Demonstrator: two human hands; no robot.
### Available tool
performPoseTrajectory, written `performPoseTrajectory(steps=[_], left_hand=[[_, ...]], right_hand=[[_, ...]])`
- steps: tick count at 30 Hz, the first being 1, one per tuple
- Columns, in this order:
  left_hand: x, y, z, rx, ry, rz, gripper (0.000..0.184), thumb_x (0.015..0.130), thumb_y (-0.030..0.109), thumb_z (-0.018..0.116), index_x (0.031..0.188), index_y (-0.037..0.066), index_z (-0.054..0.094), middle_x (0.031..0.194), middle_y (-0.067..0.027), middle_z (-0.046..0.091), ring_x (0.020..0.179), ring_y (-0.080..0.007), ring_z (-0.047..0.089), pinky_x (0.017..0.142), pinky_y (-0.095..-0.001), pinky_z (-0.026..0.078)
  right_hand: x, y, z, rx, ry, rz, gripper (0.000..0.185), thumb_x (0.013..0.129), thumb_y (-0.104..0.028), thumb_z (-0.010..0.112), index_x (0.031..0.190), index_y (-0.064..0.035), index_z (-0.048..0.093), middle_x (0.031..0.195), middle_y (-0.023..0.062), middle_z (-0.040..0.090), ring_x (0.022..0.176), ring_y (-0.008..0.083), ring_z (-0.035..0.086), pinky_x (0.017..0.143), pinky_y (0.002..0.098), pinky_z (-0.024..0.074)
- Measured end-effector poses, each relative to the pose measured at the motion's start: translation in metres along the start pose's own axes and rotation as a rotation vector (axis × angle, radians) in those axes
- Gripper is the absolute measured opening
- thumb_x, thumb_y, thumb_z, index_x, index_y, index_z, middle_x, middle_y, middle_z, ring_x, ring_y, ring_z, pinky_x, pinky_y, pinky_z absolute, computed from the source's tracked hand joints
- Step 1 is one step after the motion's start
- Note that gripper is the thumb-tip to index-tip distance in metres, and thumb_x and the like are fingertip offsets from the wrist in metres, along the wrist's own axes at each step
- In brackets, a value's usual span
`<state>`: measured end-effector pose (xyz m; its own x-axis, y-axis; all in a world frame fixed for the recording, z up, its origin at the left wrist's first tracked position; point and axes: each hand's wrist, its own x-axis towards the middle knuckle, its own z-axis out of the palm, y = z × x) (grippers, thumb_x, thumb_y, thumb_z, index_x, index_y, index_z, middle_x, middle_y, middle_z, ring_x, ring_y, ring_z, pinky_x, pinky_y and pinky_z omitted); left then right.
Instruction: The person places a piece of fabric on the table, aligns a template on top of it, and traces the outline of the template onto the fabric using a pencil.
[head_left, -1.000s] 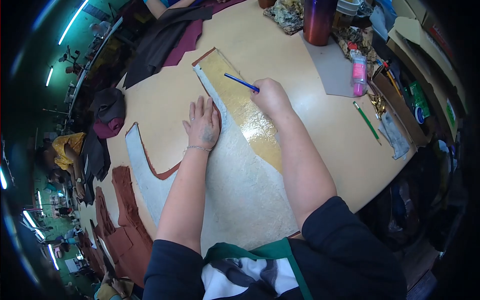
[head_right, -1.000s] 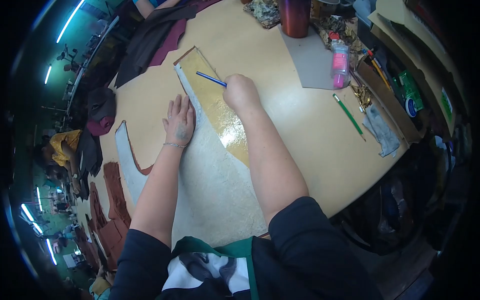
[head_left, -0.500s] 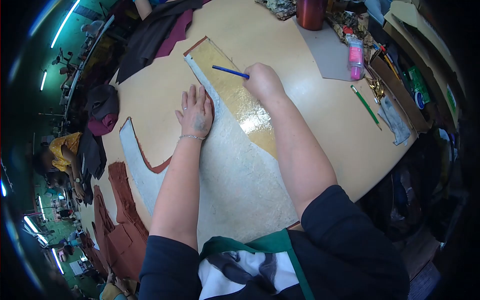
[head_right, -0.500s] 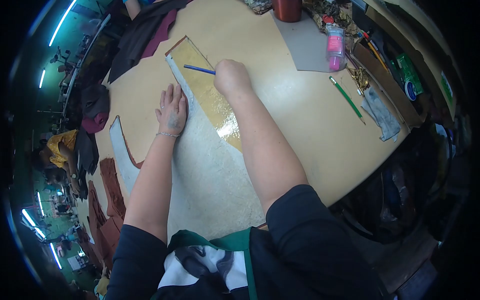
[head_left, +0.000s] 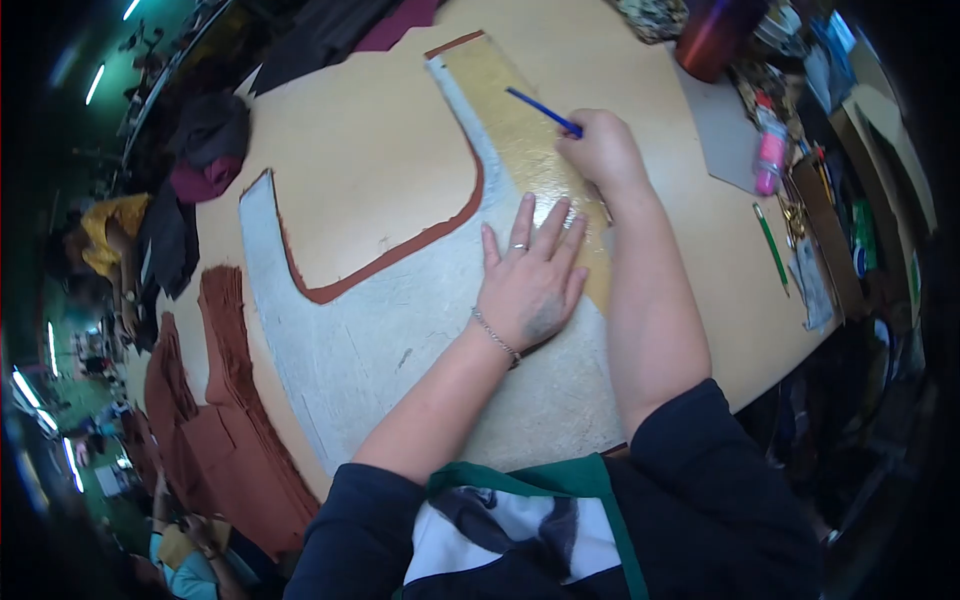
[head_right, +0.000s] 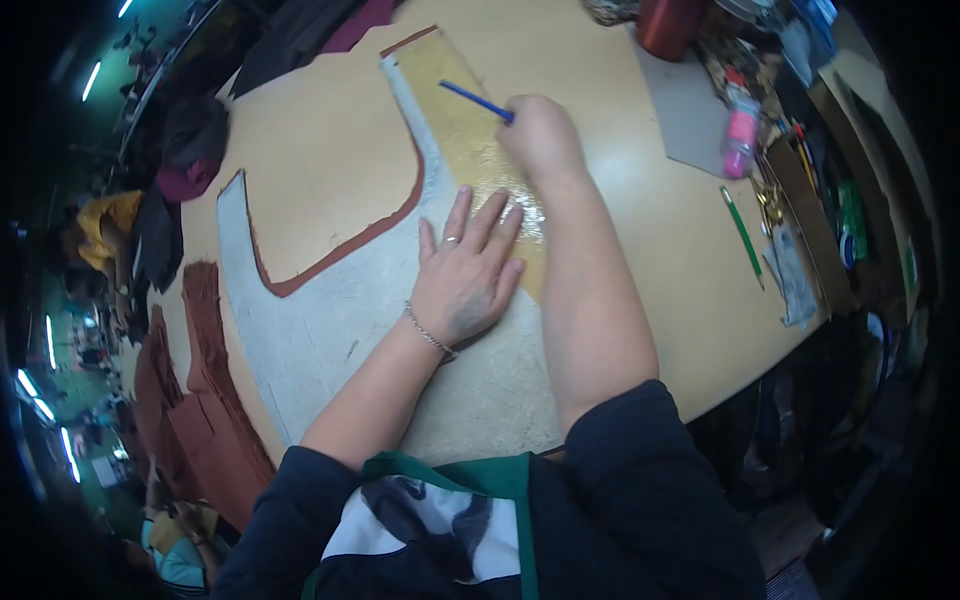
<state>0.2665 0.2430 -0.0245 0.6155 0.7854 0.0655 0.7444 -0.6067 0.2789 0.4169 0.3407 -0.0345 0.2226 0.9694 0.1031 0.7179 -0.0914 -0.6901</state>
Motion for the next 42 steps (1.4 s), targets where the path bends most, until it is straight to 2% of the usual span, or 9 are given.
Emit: performPoseTrajectory(steps=[1, 4, 5, 13, 22, 27, 34, 40, 42], left_hand=[[0.0, -0.001, -0.001, 0.019, 0.014, -0.008, 0.049, 0.081, 0.029, 0.047, 0.126, 0.014, 0.038, 0.135, -0.0082, 0.028, 0.127, -0.0332, 0.019, 0.091, -0.0638, 0.02], [-0.002, -0.007, 0.002, -0.037, 0.048, 0.006, 0.049, 0.081, 0.034, 0.045, 0.126, 0.016, 0.038, 0.135, -0.0069, 0.027, 0.127, -0.0324, 0.017, 0.09, -0.0658, 0.019], [-0.003, -0.008, 0.003, -0.077, 0.065, 0.009, 0.05, 0.08, 0.034, 0.046, 0.126, 0.015, 0.038, 0.134, -0.0073, 0.029, 0.128, -0.0316, 0.017, 0.091, -0.0651, 0.019], [-0.004, -0.015, 0.012, -0.157, 0.068, -0.003, 0.052, 0.079, 0.038, 0.04, 0.124, 0.012, 0.038, 0.129, -0.0111, 0.034, 0.122, -0.0324, 0.025, 0.09, -0.0661, 0.018], [0.002, -0.019, 0.015, -0.374, 0.082, 0.028, 0.056, 0.079, 0.042, 0.037, 0.125, 0.012, 0.036, 0.131, -0.0147, 0.031, 0.124, -0.0378, 0.022, 0.09, -0.0645, 0.016], [0.002, -0.018, 0.02, -0.217, 0.111, 0.054, 0.059, 0.079, 0.044, 0.036, 0.128, 0.011, 0.034, 0.136, -0.0121, 0.025, 0.126, -0.0385, 0.017, 0.091, -0.0654, 0.015], [0.0, -0.018, 0.029, -0.158, 0.12, 0.046, 0.063, 0.08, 0.047, 0.036, 0.131, 0.011, 0.03, 0.14, -0.0098, 0.017, 0.129, -0.0375, 0.007, 0.091, -0.0669, 0.012], [-0.001, -0.02, 0.005, -0.268, -0.047, 0.037, 0.061, 0.08, 0.043, 0.038, 0.13, 0.009, 0.031, 0.139, -0.0117, 0.02, 0.128, -0.0374, 0.012, 0.092, -0.0652, 0.011], [0.008, -0.017, 0.034, -0.392, 0.102, -0.016, 0.059, 0.079, 0.04, 0.041, 0.128, 0.008, 0.033, 0.136, -0.0123, 0.024, 0.126, -0.0363, 0.015, 0.094, -0.0641, 0.012]], right_hand=[[0.0, -0.001, 0.001, -0.035, 0.021, -0.049, 0.014, 0.071, -0.012, 0.059, 0.08, -0.0011, 0.061, 0.064, 0.0117, 0.057, 0.059, 0.0172, 0.056, 0.057, 0.0277, 0.0435], [-0.002, -0.021, 0.006, 0.738, -0.016, 0.139, 0.015, 0.078, -0.013, 0.056, 0.086, -0.0024, 0.061, 0.069, 0.0021, 0.056, 0.059, 0.0102, 0.049, 0.056, 0.0215, 0.0385], [-0.008, -0.033, 0.002, 0.901, -0.092, 0.143, 0.024, 0.084, -0.025, 0.052, 0.091, -0.0043, 0.061, 0.08, -0.0009, 0.055, 0.071, 0.0065, 0.044, 0.059, 0.0212, 0.0359], [-0.032, -0.091, 0.034, 0.521, -0.542, 0.179, 0.022, 0.086, -0.026, 0.051, 0.087, -0.0047, 0.058, 0.069, -0.002, 0.052, 0.059, 0.0044, 0.045, 0.055, 0.0171, 0.0397], [-0.047, -0.111, 0.063, 0.517, -0.695, -0.041, 0.016, 0.083, -0.016, 0.056, 0.088, -0.001, 0.059, 0.072, 0.0007, 0.056, 0.065, 0.006, 0.049, 0.061, 0.0196, 0.0423], [-0.058, -0.152, 0.089, 0.429, -0.877, -0.115, 0.018, 0.083, -0.013, 0.055, 0.093, 0.0016, 0.058, 0.081, 0.0051, 0.06, 0.076, 0.0089, 0.054, 0.069, 0.0216, 0.0432], [-0.079, -0.187, 0.143, 0.477, -0.84, -0.365, 0.021, 0.079, -0.018, 0.058, 0.087, 0.0007, 0.062, 0.084, 0.0169, 0.061, 0.081, 0.0264, 0.059, 0.075, 0.0311, 0.0445], [-0.073, -0.173, 0.117, 0.3, -0.77, -0.507, 0.02, 0.079, -0.017, 0.056, 0.086, 0.0005, 0.062, 0.084, 0.0171, 0.061, 0.082, 0.0288, 0.058, 0.076, 0.0326, 0.0438], [-0.058, -0.149, 0.09, 0.239, -0.762, -0.464, 0.017, 0.08, -0.014, 0.054, 0.084, 0.0007, 0.061, 0.082, 0.0145, 0.061, 0.08, 0.0262, 0.059, 0.074, 0.031, 0.044]])
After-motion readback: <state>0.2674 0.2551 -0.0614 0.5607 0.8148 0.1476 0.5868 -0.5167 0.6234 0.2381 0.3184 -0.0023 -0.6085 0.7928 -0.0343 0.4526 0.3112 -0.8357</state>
